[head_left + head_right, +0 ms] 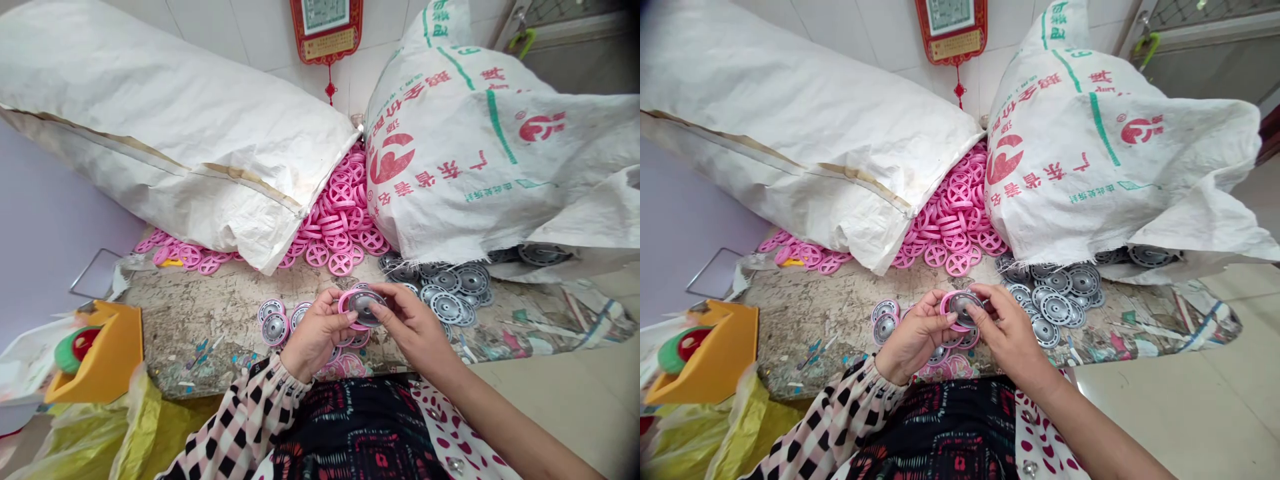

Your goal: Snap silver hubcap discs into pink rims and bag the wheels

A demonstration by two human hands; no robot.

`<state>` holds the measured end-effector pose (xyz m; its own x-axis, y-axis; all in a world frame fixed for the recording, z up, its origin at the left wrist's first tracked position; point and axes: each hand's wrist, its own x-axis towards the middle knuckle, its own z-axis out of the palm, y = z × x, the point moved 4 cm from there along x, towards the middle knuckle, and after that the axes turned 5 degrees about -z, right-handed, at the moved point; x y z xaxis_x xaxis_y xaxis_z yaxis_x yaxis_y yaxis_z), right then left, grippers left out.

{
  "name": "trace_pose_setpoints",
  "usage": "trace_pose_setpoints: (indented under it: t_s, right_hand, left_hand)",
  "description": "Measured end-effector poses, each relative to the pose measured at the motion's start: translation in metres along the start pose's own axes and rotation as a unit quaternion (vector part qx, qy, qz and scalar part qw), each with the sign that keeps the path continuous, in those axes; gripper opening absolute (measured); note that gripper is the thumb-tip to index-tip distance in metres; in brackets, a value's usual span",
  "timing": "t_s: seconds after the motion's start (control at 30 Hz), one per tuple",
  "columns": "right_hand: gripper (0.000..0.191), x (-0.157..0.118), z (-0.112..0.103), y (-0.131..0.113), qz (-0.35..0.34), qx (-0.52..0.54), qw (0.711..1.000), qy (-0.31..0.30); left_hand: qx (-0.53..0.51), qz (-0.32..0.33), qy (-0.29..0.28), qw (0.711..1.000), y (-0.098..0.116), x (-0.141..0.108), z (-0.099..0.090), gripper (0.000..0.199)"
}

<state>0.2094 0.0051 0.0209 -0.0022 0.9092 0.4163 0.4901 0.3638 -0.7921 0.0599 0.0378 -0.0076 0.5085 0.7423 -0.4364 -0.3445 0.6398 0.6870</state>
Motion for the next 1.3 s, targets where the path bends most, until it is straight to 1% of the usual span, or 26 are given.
trace_pose_setpoints:
  t_s: [0.07, 0.13, 0.23, 0.37, 0.47, 0.53, 0.63, 0.7, 0.73, 0.8, 0.87, 0.9, 0.93, 0.97, 1.03, 1.1, 1.13, 1.2, 1.23, 1.27, 1.3]
  right_hand:
    - [0.023, 0.001, 0.005, 0.003, -0.007, 0.013, 1.0, -0.023]
    - [0.024, -0.001, 0.009, 0.007, -0.001, 0.002, 1.0, -0.03]
    - [0.028, -0.008, 0.015, 0.019, 0.041, 0.007, 0.999, -0.027]
    - [0.032, -0.013, 0.022, 0.029, 0.086, 0.057, 0.994, -0.033]
    - [0.029, -0.011, 0.022, 0.026, 0.104, 0.116, 0.986, -0.054]
    - [0.025, -0.01, 0.021, 0.021, 0.101, 0.129, 0.985, -0.062]
    - [0.02, -0.01, 0.019, 0.013, 0.092, 0.11, 0.989, -0.034]
    - [0.02, -0.011, 0.02, 0.013, 0.092, 0.102, 0.99, -0.013]
    - [0.02, -0.012, 0.021, 0.014, 0.094, 0.1, 0.99, -0.014]
    - [0.022, -0.013, 0.021, 0.022, 0.101, 0.094, 0.99, -0.043]
    - [0.025, -0.014, 0.017, 0.034, 0.105, 0.066, 0.989, -0.078]
    - [0.026, -0.015, 0.013, 0.041, 0.104, 0.04, 0.989, -0.094]
    - [0.027, -0.016, 0.009, 0.048, 0.1, 0.008, 0.989, -0.112]
    - [0.027, -0.018, 0.005, 0.054, 0.094, -0.026, 0.986, -0.134]
    - [0.027, -0.024, 0.002, 0.06, 0.078, -0.094, 0.974, -0.192]
    - [0.027, -0.03, 0.004, 0.06, 0.058, -0.145, 0.959, -0.235]
    - [0.027, -0.032, 0.007, 0.058, 0.049, -0.165, 0.955, -0.242]
    - [0.026, -0.033, 0.012, 0.053, 0.034, -0.204, 0.951, -0.231]
    - [0.026, -0.032, 0.014, 0.05, 0.027, -0.226, 0.948, -0.221]
    - [0.027, -0.031, 0.014, 0.048, 0.023, -0.249, 0.945, -0.212]
    - [0.027, -0.029, 0.012, 0.047, 0.02, -0.274, 0.94, -0.204]
  left_hand:
    - [-0.001, 0.0, -0.002, 1.0, -0.003, 0.0, 0.0, 0.035]
    - [-0.006, -0.006, -0.005, 1.0, -0.007, -0.001, 0.001, 0.035]
    - [-0.009, -0.005, -0.005, 1.0, -0.013, -0.002, 0.002, 0.034]
    - [0.012, 0.008, 0.009, 1.0, -0.015, -0.004, 0.002, 0.03]
    - [0.048, 0.026, 0.025, 0.998, -0.013, -0.005, 0.004, 0.032]
    - [0.069, 0.033, 0.03, 0.997, -0.013, -0.005, 0.006, 0.032]
    - [0.081, 0.037, 0.043, 0.995, -0.016, -0.005, 0.007, 0.032]
    - [0.091, 0.04, 0.053, 0.994, -0.018, -0.004, 0.007, 0.031]
    - [0.103, 0.038, 0.052, 0.993, -0.019, -0.003, 0.006, 0.031]
    - [0.148, 0.027, 0.037, 0.988, -0.016, 0.0, 0.002, 0.03]
    - [0.233, 0.046, 0.043, 0.97, -0.005, 0.005, -0.008, 0.029]
    - [0.292, 0.07, 0.059, 0.952, 0.004, 0.009, -0.015, 0.028]
    - [0.357, 0.109, 0.092, 0.923, 0.016, 0.013, -0.022, 0.028]
    - [0.43, 0.144, 0.122, 0.883, 0.027, 0.017, -0.029, 0.025]
    - [0.565, 0.184, 0.157, 0.789, 0.046, 0.029, -0.037, 0.021]
    - [0.667, 0.197, 0.156, 0.702, 0.057, 0.044, -0.039, 0.022]
    - [0.707, 0.194, 0.149, 0.664, 0.058, 0.052, -0.038, 0.024]
    - [0.772, 0.181, 0.132, 0.595, 0.057, 0.067, -0.033, 0.028]
    - [0.795, 0.174, 0.125, 0.568, 0.054, 0.075, -0.031, 0.029]
    - [0.811, 0.171, 0.12, 0.546, 0.051, 0.081, -0.029, 0.03]
    - [0.822, 0.169, 0.116, 0.532, 0.048, 0.087, -0.028, 0.03]
